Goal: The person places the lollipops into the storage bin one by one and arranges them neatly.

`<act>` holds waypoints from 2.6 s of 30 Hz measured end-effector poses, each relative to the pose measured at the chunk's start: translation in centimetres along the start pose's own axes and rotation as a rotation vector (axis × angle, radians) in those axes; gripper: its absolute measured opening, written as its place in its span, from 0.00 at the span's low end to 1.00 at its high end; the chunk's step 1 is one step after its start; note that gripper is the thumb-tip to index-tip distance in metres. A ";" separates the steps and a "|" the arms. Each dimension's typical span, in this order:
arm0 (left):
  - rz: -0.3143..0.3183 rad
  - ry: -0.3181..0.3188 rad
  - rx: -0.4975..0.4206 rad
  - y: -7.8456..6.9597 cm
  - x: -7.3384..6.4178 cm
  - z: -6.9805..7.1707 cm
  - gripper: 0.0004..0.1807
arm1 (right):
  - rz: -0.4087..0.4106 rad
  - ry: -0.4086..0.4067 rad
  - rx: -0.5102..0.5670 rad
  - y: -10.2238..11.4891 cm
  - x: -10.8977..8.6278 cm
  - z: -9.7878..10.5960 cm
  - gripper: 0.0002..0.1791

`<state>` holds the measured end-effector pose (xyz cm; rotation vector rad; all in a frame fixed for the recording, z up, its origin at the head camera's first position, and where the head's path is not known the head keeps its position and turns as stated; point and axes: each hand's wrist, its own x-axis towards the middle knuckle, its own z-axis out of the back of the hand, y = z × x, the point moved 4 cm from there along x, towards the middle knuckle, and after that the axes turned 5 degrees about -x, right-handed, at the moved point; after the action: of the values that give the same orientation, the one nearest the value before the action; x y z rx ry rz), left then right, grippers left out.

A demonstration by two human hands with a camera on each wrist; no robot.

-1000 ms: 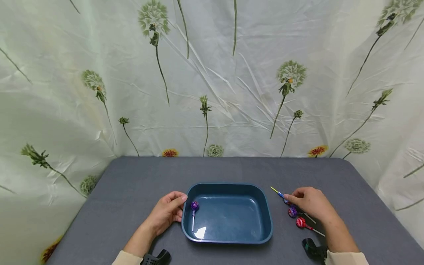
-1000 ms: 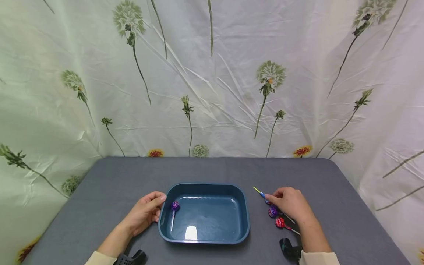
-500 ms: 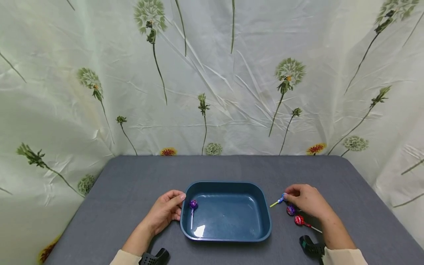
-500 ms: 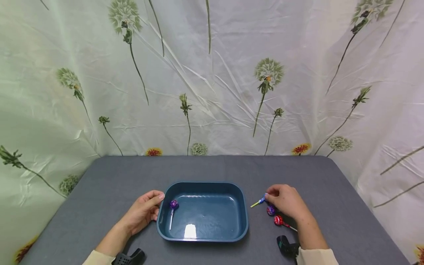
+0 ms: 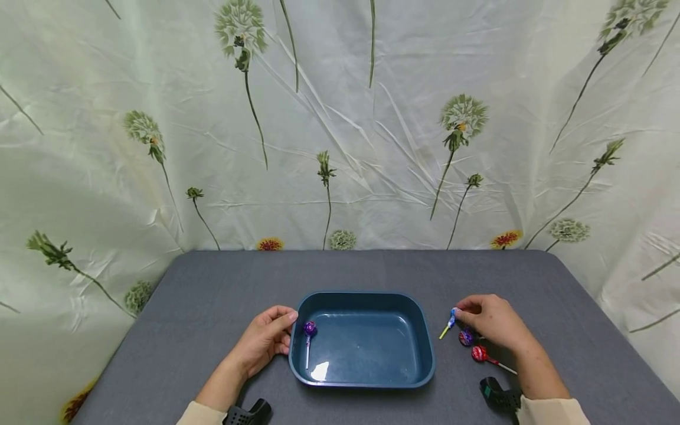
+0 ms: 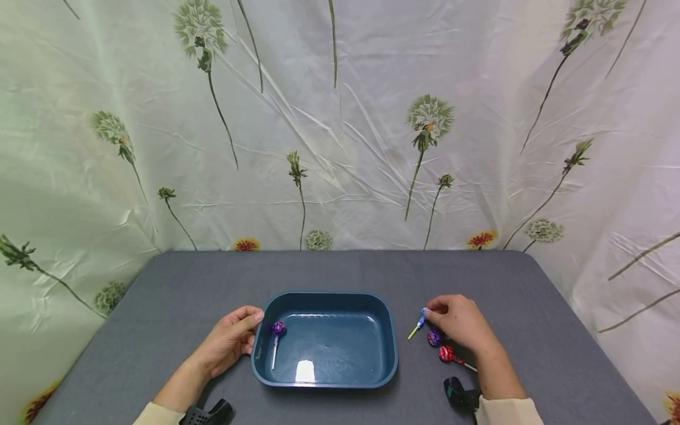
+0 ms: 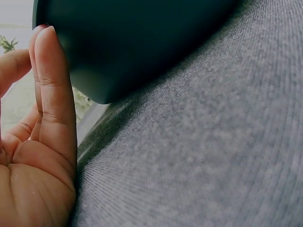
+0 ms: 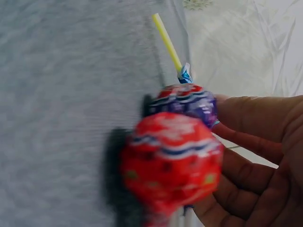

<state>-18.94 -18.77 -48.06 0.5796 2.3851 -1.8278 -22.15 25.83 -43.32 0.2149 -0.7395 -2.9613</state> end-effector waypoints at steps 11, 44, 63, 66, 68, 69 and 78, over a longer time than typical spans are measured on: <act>-0.007 0.005 0.000 0.0 0.2 0.0 0.10 | 0.074 -0.043 0.092 4.0 0.2 2.8 0.19; -0.001 0.009 -0.005 0.1 0.0 0.0 0.10 | 0.531 0.309 0.115 22.1 5.1 -6.1 0.04; 0.005 0.037 -0.015 0.2 -0.2 0.0 0.09 | 0.598 0.372 -0.152 23.3 5.1 -10.0 0.06; 0.002 0.041 -0.025 0.2 -0.3 0.0 0.08 | 0.616 0.369 -0.161 23.5 5.0 -10.3 0.05; -0.004 0.048 -0.031 0.2 -0.3 0.0 0.07 | 0.623 0.369 -0.164 23.6 5.0 -10.4 0.05; -0.007 0.052 -0.032 0.2 -0.3 0.0 0.06 | 0.620 0.374 -0.161 23.6 5.0 -10.5 0.05; -0.011 0.077 -0.031 0.0 -0.1 -0.2 0.05 | 0.600 0.387 -0.168 23.8 4.9 -10.7 0.06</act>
<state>-18.83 -18.59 -47.93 0.6461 2.4649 -1.8015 -24.24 -0.60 -42.02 0.4458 -0.4066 -2.2983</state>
